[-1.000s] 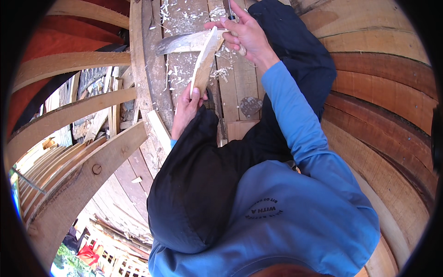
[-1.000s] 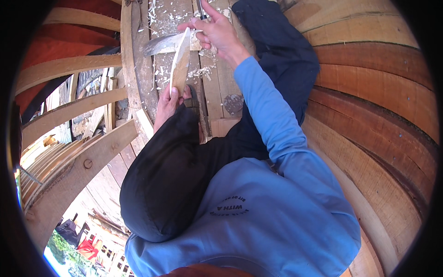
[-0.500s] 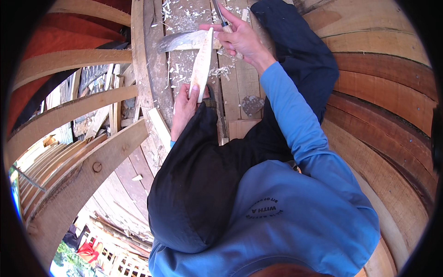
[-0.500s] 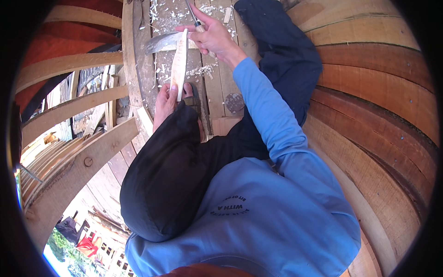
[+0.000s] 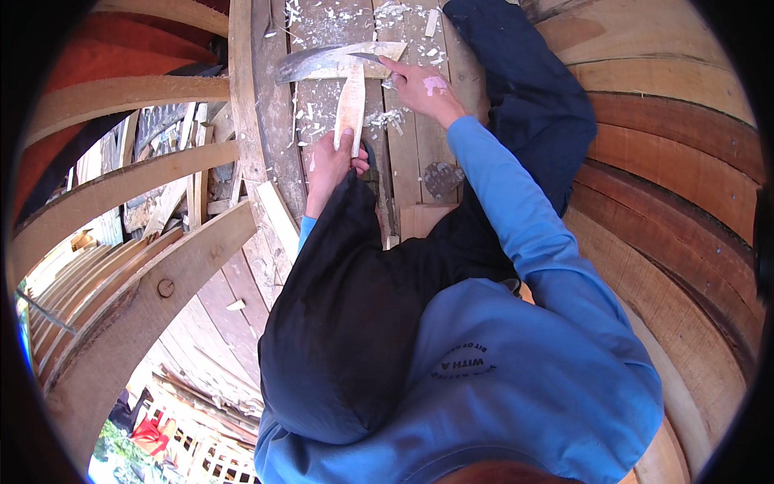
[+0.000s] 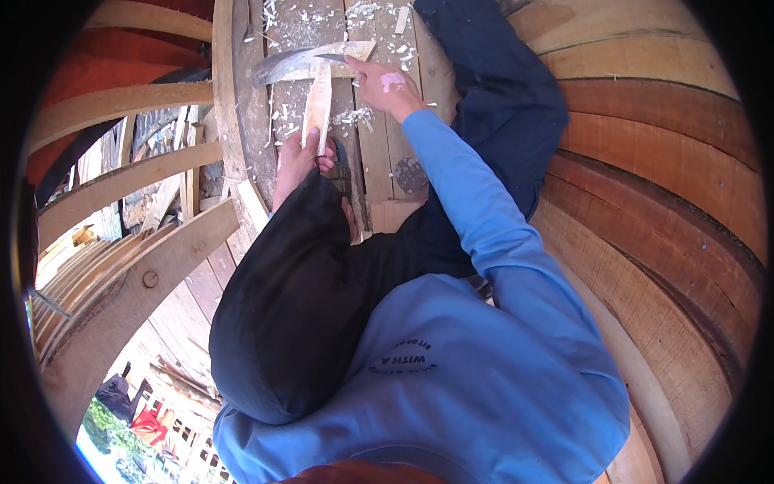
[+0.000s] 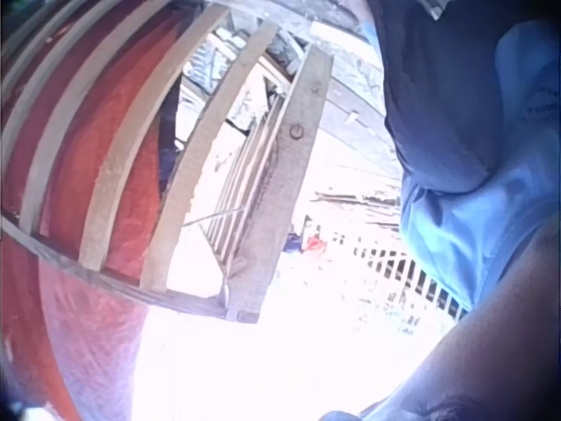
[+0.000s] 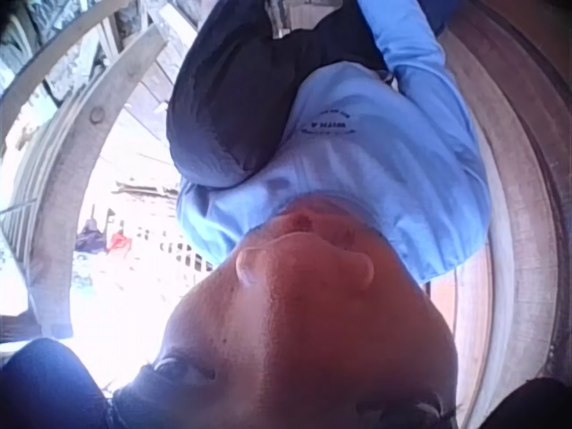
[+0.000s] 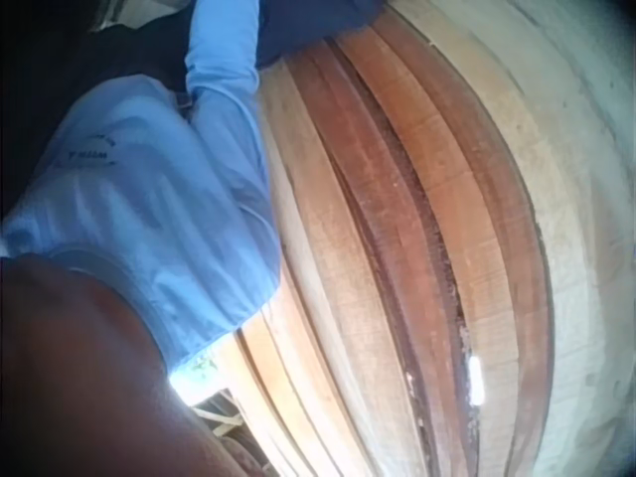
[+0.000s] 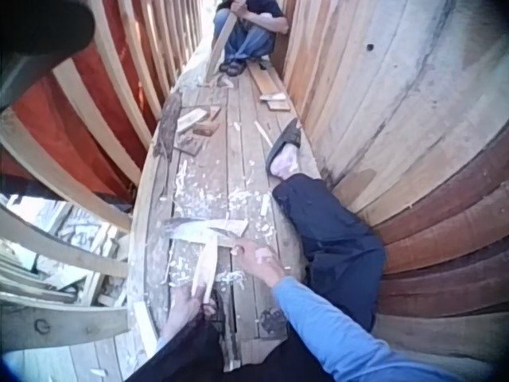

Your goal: The person carves a wooden plank into a decorative paddle shape using a curved blade, shaving off thin layers of wood and smoothing the edges.

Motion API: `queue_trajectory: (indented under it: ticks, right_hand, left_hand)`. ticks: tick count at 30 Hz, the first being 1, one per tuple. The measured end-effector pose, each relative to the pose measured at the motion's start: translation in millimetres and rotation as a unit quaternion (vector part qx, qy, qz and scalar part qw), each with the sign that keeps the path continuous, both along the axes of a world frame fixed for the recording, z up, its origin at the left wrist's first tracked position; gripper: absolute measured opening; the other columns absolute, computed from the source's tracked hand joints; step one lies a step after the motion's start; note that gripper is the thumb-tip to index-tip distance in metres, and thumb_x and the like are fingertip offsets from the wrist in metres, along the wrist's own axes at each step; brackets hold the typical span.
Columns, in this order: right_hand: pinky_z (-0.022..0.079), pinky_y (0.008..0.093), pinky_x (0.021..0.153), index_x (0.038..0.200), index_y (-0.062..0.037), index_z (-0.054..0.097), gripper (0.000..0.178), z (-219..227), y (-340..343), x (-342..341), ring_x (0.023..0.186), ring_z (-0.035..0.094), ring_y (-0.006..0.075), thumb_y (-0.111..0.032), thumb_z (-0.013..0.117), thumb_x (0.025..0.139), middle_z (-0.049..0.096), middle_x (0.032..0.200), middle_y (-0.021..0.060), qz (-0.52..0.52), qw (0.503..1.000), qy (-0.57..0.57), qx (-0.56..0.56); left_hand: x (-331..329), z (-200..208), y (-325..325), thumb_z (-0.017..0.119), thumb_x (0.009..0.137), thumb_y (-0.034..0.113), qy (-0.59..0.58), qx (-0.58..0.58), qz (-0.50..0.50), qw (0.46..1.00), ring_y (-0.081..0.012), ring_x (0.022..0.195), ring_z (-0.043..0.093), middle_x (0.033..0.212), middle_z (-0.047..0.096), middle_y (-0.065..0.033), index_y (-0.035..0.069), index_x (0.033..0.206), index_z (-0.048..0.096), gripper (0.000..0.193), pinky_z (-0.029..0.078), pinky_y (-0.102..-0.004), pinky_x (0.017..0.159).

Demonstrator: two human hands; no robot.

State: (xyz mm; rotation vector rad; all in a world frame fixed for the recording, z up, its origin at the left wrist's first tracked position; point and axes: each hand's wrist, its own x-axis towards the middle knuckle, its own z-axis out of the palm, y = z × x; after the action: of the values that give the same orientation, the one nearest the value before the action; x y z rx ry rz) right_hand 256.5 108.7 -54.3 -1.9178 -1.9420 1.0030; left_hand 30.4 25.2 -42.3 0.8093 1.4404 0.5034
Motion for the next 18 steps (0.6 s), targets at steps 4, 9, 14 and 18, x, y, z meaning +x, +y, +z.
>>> queue_trajectory:
  ticks: [4, 9, 14, 18]
  right_hand:
    - [0.053, 0.0498, 0.096, 0.146, -0.0288, 0.056, 0.045, -17, -4, 0, 0.101, 0.068, 0.0437, -0.021, 0.046, 0.102, 0.071, 0.111, 0.0251, 0.013, 0.999, -0.043, 0.019]
    - [0.053, 0.0498, 0.096, 0.147, -0.0278, 0.055, 0.048, -19, -4, -5, 0.1, 0.068, 0.0447, -0.02, 0.045, 0.1, 0.071, 0.11, 0.0267, 0.027, 0.996, -0.081, -0.023]
    - [0.053, 0.0494, 0.095, 0.148, -0.0279, 0.054, 0.053, -25, -5, -4, 0.1, 0.069, 0.0441, -0.017, 0.046, 0.097, 0.071, 0.11, 0.0264, 0.043, 0.993, -0.105, -0.008]
    - [0.053, 0.0498, 0.096, 0.15, -0.0283, 0.052, 0.058, -5, -10, -12, 0.104, 0.069, 0.0421, -0.014, 0.047, 0.094, 0.071, 0.112, 0.0258, 0.043, 0.989, -0.135, -0.03]
  left_hand:
    - [9, -5, 6, 0.049, 0.11, 0.037, 0.016, -0.019, -0.021, 0.999, -0.0127, 0.06, 0.065, 0.079, 0.067, -0.0083, -0.005, 0.114, 0.059, 0.043, 0.054, -0.0269, 0.056]
    - [4, -26, 5, 0.049, 0.109, 0.036, -0.003, -0.034, -0.011, 0.999, -0.0183, 0.061, 0.07, 0.079, 0.07, -0.0144, -0.007, 0.122, 0.055, 0.045, 0.058, -0.0304, 0.053]
    - [6, -22, 6, 0.051, 0.109, 0.039, -0.012, -0.047, -0.014, 0.999, -0.0146, 0.063, 0.067, 0.082, 0.068, -0.0096, -0.005, 0.118, 0.058, 0.046, 0.057, -0.0285, 0.058]
    - [3, -26, 5, 0.05, 0.109, 0.039, -0.007, -0.043, -0.015, 0.999, -0.0151, 0.064, 0.067, 0.083, 0.068, -0.0098, -0.005, 0.118, 0.058, 0.046, 0.057, -0.0287, 0.058]
